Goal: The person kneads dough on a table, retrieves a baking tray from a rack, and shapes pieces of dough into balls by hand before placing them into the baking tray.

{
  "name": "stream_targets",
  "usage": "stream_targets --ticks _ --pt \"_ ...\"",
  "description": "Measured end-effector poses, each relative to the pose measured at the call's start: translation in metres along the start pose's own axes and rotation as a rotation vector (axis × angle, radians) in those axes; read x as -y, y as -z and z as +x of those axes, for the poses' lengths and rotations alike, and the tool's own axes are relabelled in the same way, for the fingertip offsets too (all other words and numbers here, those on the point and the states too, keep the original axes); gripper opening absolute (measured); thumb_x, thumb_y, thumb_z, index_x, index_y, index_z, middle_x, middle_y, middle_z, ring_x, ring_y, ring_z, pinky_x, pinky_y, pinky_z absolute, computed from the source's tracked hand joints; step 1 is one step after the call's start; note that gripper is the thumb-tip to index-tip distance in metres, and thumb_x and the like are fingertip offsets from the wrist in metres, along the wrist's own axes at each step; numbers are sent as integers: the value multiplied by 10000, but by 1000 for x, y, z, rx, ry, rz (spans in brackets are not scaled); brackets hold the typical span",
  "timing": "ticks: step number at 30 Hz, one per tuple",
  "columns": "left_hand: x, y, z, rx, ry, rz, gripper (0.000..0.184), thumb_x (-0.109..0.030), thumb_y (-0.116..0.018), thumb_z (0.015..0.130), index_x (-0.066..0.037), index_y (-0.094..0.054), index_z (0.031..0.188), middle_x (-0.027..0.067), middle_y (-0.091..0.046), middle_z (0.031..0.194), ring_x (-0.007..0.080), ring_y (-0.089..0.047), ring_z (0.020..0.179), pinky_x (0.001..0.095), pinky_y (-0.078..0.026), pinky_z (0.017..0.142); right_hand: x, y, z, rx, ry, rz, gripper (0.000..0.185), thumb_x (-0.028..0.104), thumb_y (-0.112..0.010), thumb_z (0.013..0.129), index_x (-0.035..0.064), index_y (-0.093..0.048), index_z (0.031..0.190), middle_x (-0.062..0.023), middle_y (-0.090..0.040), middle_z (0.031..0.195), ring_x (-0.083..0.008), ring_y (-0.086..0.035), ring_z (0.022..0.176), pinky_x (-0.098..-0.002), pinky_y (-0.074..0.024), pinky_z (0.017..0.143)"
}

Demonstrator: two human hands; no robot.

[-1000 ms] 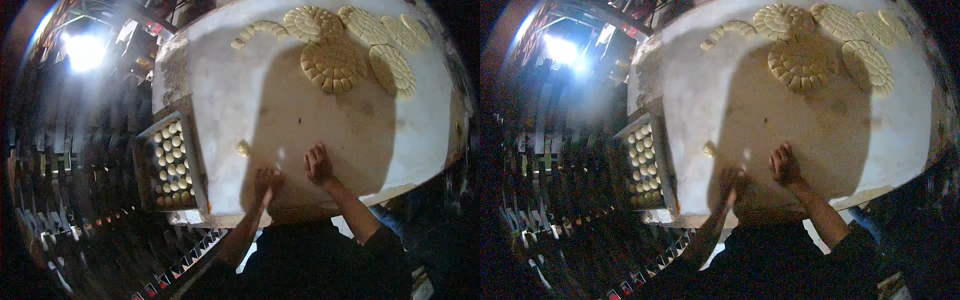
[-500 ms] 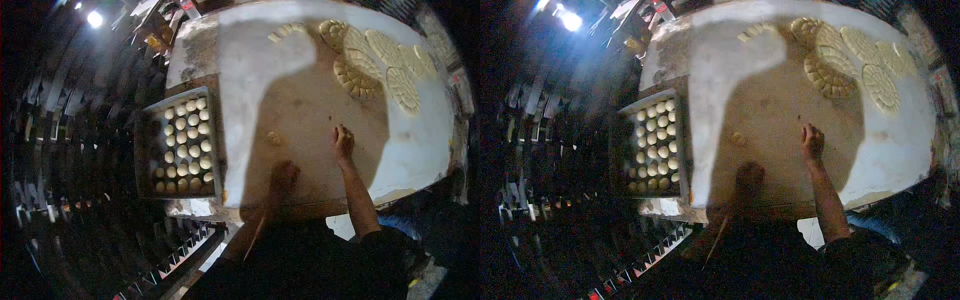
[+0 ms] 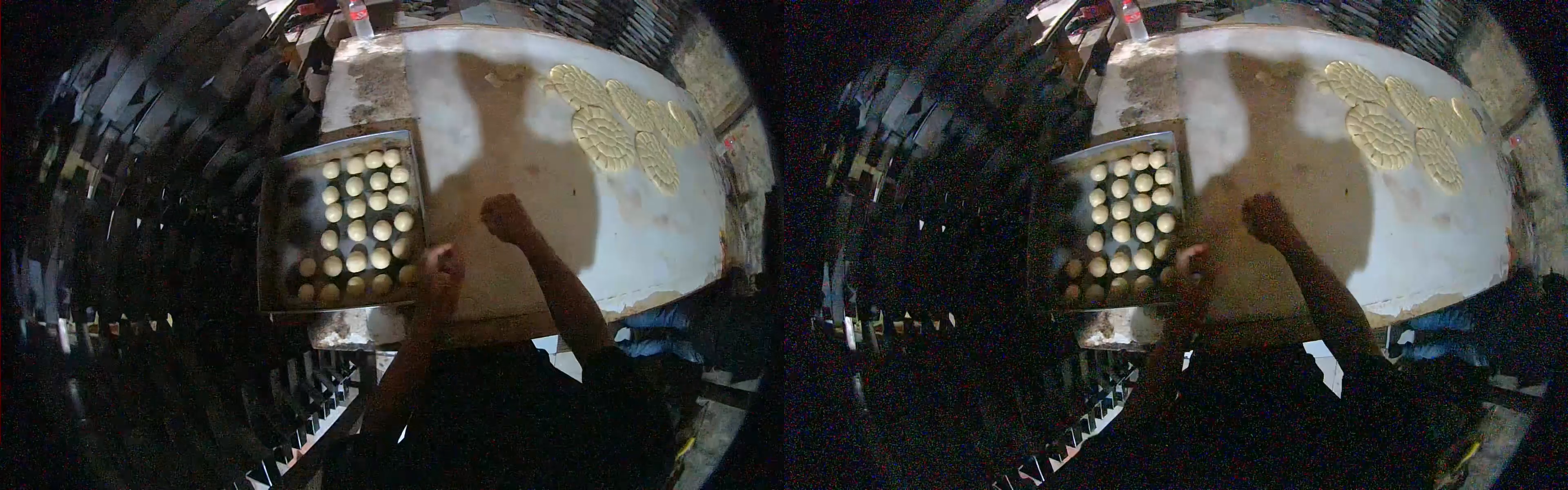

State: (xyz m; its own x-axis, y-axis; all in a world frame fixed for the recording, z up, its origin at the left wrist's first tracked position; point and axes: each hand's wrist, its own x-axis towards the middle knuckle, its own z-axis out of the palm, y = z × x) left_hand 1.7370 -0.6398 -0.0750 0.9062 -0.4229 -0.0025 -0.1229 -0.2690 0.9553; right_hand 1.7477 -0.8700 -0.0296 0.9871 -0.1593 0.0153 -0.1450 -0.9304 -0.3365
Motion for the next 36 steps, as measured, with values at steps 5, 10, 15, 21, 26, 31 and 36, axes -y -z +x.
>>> stream_targets --ticks 5,10,15,21,26,31,36 --pt "-82 40 10 28 -52 -200 420 -376 -522 1006 -6 -533 1206 105 -577 913 155 -575 726 326 -498 695 88 47 -31 34 94 709 307 305 -669 895 9 -693 975 -150 -722 883 -219 -693 845 -376 -541 762" --pt "-88 15 9 293 49 -148 376 -344 -469 1034 5 -563 1135 135 -612 932 202 -597 730 338 -503 698 64 57 -73 -73 -81 989 378 375 -589 971 4 -658 976 -86 -671 798 -137 -616 699 -339 -516 630" --pt "-126 -45 12 304 -363 -42 318 -281 -419 1054 -17 -594 1084 165 -638 969 306 -623 808 392 -501 756 7 45 -109 -195 140 807 413 396 -480 1011 8 -622 998 -123 -634 824 -206 -620 662 -355 -502 590" --pt "-100 -130 21 847 -186 176 289 -246 -448 1036 -53 -585 1202 208 -601 1189 370 -606 1046 451 -459 949 -84 40 -160 -386 91 309 320 281 -504 982 -22 -607 980 -198 -639 875 -345 -649 737 -447 -529 624" --pt "-160 -141 -16 744 396 -96 367 -320 -501 1010 -23 -603 1200 200 -614 1175 348 -590 1073 421 -447 971 -190 9 -179 -341 -303 217 225 231 -550 929 18 -606 971 -209 -644 864 -403 -649 721 -485 -535 621" --pt "-105 -154 27 478 -259 474 392 -328 -526 996 -24 -558 1241 250 -564 1233 423 -537 1145 496 -407 1018 -183 49 -201 33 -74 209 217 253 -576 930 51 -646 893 -171 -646 764 -401 -635 652 -473 -516 587" --pt "-95 -192 -20 675 -157 360 397 -353 -562 975 -2 -572 1161 262 -619 1093 410 -602 1030 487 -446 954 -117 75 -211 -22 62 413 366 343 -658 906 7 -640 762 -146 -636 683 -187 -594 594 -361 -484 581"
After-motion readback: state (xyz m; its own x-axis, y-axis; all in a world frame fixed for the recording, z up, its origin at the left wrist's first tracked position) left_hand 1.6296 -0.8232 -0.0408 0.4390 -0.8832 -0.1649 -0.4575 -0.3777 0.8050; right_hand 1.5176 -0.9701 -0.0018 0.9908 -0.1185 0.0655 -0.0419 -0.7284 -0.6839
